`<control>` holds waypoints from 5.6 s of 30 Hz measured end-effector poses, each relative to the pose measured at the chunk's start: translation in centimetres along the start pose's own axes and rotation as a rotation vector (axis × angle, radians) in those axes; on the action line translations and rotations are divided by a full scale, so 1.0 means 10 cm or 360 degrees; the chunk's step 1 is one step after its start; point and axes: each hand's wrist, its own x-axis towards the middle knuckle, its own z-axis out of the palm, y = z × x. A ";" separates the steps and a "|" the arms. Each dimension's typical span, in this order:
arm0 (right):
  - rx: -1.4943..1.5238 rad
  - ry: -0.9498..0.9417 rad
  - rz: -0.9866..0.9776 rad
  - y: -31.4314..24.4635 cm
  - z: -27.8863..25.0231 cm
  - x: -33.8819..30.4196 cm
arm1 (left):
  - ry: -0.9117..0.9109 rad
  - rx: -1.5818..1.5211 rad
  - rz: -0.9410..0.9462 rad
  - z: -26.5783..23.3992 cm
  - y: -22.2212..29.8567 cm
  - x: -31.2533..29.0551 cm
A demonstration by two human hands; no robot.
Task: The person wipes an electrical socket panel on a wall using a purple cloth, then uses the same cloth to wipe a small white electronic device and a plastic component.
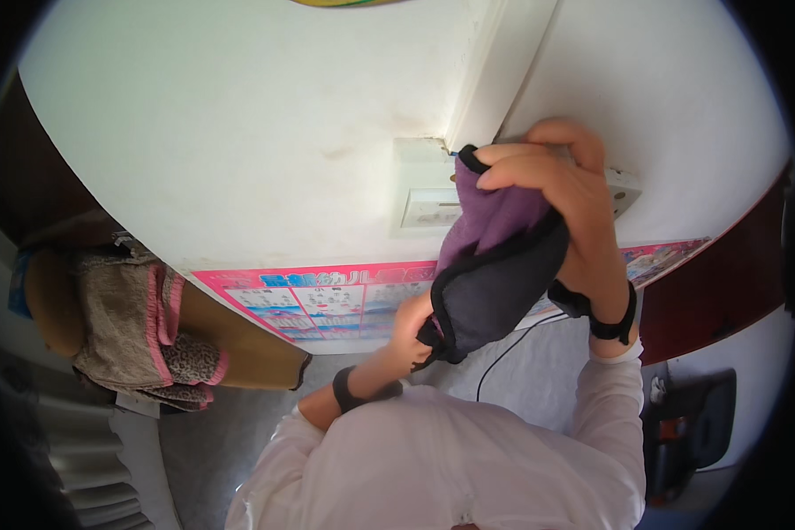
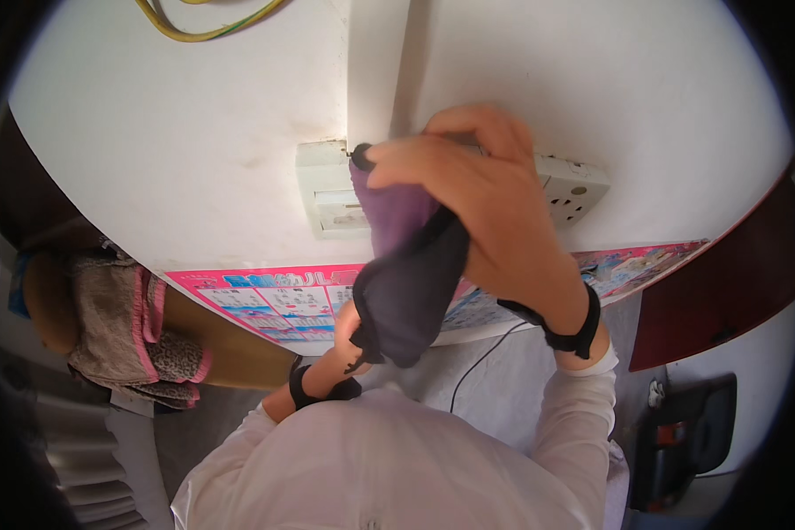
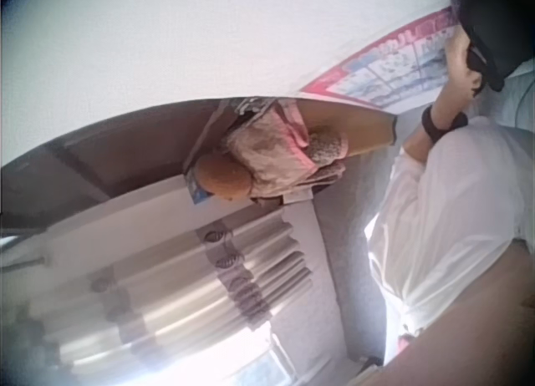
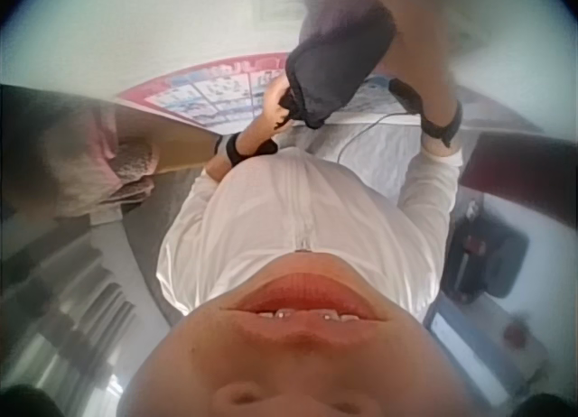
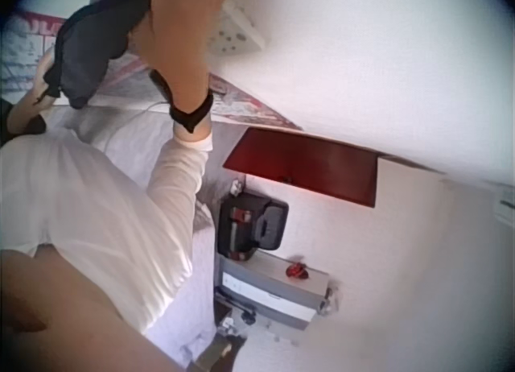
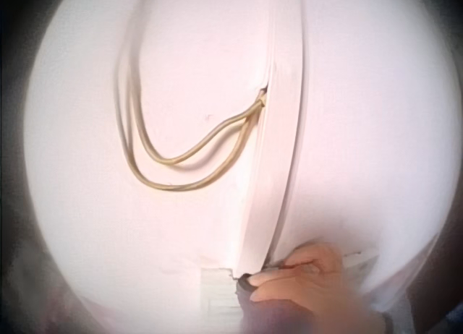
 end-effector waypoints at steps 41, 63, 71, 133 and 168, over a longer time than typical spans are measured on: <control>0.0095 0.0104 0.0124 0.09 -0.05 -0.14 | -0.0083 -0.0111 0.0031 0.06 0.31 0.07; -0.0073 0.0178 -0.0089 0.09 0.03 -0.03 | -0.0100 0.0067 -0.0121 0.09 0.07 -0.08; 0.0189 0.0440 0.0043 0.17 0.09 -0.47 | -0.0260 0.0061 -0.0192 0.16 0.30 0.04; 0.0446 0.0785 -0.0011 0.08 0.36 -0.50 | -0.0159 0.1471 -0.0210 0.34 0.96 0.17; -0.0476 0.0102 0.0371 -0.73 0.43 0.26 | -0.0633 0.0063 0.0078 -0.46 0.91 0.36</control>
